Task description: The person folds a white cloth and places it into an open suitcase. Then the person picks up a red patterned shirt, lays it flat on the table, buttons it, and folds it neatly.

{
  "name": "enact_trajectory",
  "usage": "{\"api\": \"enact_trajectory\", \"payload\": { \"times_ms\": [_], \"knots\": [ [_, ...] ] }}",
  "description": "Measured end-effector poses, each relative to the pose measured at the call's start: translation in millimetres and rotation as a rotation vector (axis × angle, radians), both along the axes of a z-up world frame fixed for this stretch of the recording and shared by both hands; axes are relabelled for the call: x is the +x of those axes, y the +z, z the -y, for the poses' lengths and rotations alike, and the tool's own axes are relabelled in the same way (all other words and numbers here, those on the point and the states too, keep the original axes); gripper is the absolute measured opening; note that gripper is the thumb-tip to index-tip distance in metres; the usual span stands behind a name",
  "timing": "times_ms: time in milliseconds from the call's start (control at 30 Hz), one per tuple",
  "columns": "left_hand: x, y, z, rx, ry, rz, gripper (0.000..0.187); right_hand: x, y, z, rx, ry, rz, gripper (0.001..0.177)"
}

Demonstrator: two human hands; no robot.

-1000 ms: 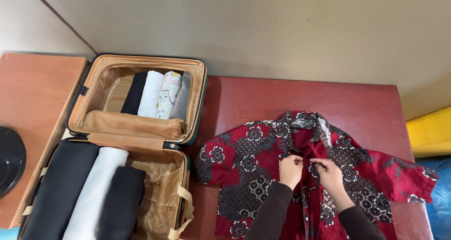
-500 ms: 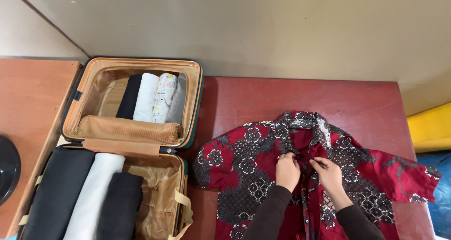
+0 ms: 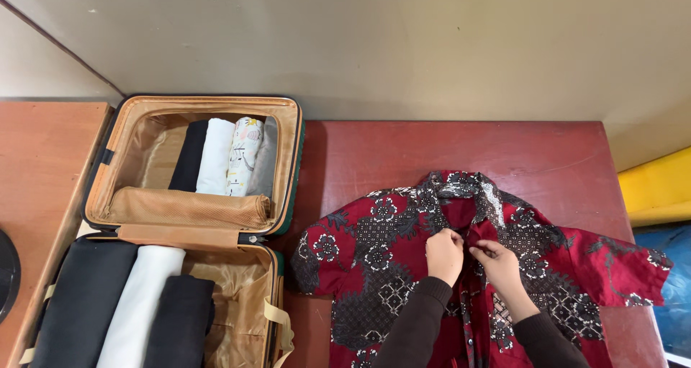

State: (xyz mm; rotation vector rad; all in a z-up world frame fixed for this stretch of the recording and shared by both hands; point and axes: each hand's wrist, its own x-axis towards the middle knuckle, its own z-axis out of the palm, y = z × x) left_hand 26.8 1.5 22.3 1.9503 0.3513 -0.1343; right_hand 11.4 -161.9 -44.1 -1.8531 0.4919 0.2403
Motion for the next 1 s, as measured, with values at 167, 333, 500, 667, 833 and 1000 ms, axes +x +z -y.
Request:
{"api": "enact_trajectory", "payload": {
  "times_ms": [167,333,500,667,833,1000],
  "knots": [
    [4,-6,3,-0.126,0.048,0.05,0.006,-1,7,-5,-0.17,0.063,0.161,0.028],
    [1,-4,1,-0.256,0.04,0.011,0.009,-3,8,-9,-0.157,0.063,0.181,0.028],
    [1,6,-5,-0.154,0.036,0.05,0.006,-3,11,-6,-0.024,0.07,0.119,0.028],
    [0,7,-6,-0.142,0.015,0.021,0.015,-2,21,-10,-0.139,0.109,0.08,0.028],
    [-1,2,-8,-0.129,-0.036,0.108,0.027,0,33,-18,-0.164,0.134,0.175,0.026],
    [-3,2,-9,-0.008,-0.089,0.171,0.016,4,39,-19,-0.183,0.106,0.128,0.021]
  ]
}}
